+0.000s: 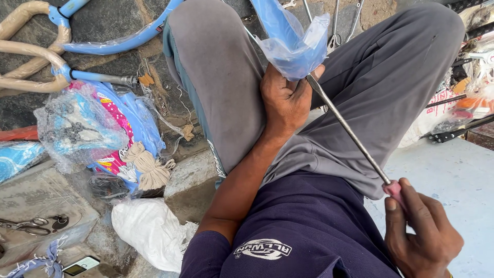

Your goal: Assemble a plastic bicycle mudguard by attaching metal struts and supports.

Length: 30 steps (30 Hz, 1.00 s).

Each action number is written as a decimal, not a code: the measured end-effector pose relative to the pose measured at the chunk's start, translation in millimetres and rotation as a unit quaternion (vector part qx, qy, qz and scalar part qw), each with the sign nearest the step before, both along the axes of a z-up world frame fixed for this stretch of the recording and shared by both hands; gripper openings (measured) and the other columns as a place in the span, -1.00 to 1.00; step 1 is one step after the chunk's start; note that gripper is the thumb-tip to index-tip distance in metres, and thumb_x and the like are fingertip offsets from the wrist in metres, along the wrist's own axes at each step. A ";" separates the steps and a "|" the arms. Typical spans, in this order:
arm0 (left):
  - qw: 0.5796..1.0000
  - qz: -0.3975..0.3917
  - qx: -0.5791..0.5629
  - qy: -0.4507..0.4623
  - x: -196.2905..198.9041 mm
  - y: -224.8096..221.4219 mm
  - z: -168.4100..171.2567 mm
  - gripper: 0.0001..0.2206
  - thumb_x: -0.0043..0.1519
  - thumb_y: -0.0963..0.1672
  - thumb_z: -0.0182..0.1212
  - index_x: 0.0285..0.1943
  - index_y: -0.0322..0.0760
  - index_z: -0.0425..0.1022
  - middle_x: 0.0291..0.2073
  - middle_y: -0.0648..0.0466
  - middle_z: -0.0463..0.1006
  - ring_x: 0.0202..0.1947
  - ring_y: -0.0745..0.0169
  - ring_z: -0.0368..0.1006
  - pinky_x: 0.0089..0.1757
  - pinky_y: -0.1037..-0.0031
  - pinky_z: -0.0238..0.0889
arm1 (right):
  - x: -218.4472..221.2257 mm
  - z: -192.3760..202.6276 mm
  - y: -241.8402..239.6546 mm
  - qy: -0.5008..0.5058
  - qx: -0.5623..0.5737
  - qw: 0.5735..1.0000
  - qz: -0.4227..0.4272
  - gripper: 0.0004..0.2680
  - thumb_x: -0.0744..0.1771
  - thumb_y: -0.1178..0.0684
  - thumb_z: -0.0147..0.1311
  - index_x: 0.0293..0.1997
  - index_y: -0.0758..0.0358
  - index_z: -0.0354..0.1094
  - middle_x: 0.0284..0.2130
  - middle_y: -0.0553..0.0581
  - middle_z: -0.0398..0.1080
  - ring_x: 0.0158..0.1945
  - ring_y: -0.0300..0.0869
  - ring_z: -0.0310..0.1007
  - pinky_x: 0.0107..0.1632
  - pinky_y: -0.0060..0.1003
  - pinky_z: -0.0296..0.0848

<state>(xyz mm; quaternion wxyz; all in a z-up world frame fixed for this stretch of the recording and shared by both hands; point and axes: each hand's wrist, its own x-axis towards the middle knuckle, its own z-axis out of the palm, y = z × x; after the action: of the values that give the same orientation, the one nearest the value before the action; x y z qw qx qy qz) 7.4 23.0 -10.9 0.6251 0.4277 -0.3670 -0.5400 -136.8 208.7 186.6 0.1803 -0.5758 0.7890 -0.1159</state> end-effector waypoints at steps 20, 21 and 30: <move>0.992 -0.020 0.048 0.113 -0.7 0.1 -2.9 -0.73 0.30 -0.28 0.32 0.15 -0.41 0.42 -0.02 0.04 0.51 -0.01 0.38 0.46 0.03 0.53 0.38 | -3.6 -13.4 -2.2 -0.195 0.071 0.963 -0.174 -0.82 0.33 0.22 0.25 -0.04 0.49 0.42 -0.19 0.27 0.56 -0.13 -0.28 0.56 -0.04 -0.50 0.50; 0.992 -0.018 0.052 0.113 -1.4 0.2 -2.9 -0.73 0.30 -0.28 0.32 0.15 -0.41 0.42 -0.02 0.04 0.51 -0.01 0.38 0.46 0.03 0.53 0.38 | 3.1 -10.5 -2.6 -0.194 0.075 0.963 -0.174 -0.82 0.33 0.22 0.25 -0.04 0.49 0.42 -0.19 0.27 0.56 -0.13 -0.28 0.56 -0.04 -0.50 0.50; 0.998 -0.014 0.042 0.038 4.4 0.3 -0.8 -0.77 0.31 -0.28 0.34 0.10 -0.39 0.43 -0.10 0.06 0.50 -0.11 0.40 0.45 -0.06 0.54 0.41 | 27.9 -5.1 -9.9 0.079 -0.015 0.997 0.019 -0.81 0.30 0.20 0.31 -0.06 0.49 0.48 -0.33 0.28 0.55 -0.23 -0.20 0.58 -0.29 -0.44 0.44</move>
<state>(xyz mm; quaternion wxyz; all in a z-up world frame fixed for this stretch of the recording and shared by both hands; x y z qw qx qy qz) 11.8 23.3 -11.7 0.6124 0.4276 -0.3261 -0.5795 -108.9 198.8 181.5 0.1109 -0.6003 0.7881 -0.0784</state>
